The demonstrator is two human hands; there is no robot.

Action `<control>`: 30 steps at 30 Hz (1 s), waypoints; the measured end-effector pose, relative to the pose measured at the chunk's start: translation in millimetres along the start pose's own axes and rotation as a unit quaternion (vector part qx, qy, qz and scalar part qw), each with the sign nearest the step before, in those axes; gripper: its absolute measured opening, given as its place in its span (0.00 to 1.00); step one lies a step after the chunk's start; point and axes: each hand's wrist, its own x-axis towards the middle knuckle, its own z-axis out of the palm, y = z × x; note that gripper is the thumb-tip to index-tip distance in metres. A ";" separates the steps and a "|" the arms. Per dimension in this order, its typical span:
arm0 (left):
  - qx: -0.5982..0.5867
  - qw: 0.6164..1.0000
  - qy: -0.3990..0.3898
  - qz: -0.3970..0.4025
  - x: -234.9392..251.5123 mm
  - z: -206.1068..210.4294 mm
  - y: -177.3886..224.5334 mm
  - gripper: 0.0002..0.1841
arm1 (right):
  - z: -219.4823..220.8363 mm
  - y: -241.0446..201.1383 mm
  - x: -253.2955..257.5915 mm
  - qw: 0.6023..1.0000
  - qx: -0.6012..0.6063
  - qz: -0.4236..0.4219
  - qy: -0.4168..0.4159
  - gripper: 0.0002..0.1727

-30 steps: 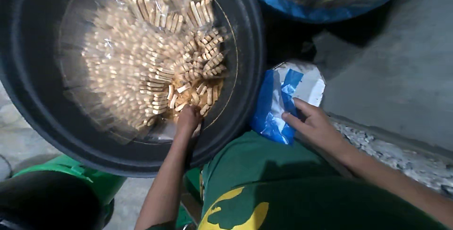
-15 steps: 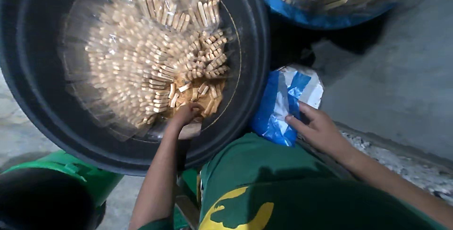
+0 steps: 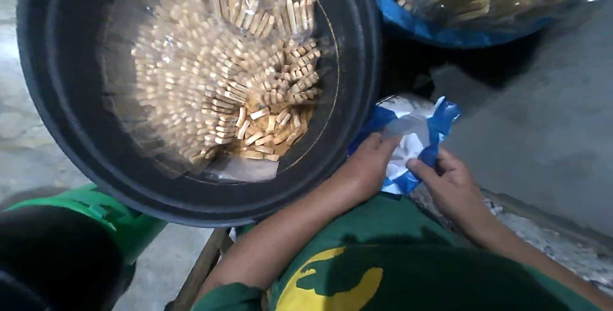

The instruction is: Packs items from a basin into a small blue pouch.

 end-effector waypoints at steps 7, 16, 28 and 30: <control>0.063 0.940 0.254 -0.219 -56.1 -66.8 -97.8 0.13 | -10.5 3.4 -1.5 1.000 0.000 0.013 0.016 0.13; 0.088 0.930 0.065 -0.352 -20.7 -94.6 -183.5 0.26 | -4.6 6.9 9.4 0.997 -0.055 0.011 -0.048 0.14; 0.317 0.887 0.291 -0.170 -80.3 -103.5 -142.8 0.10 | -9.8 11.0 14.1 0.988 -0.135 -0.016 -0.073 0.17; 0.244 0.895 0.307 -0.212 -82.3 -101.3 -115.2 0.15 | -8.7 9.9 15.1 0.987 -0.139 -0.023 -0.073 0.17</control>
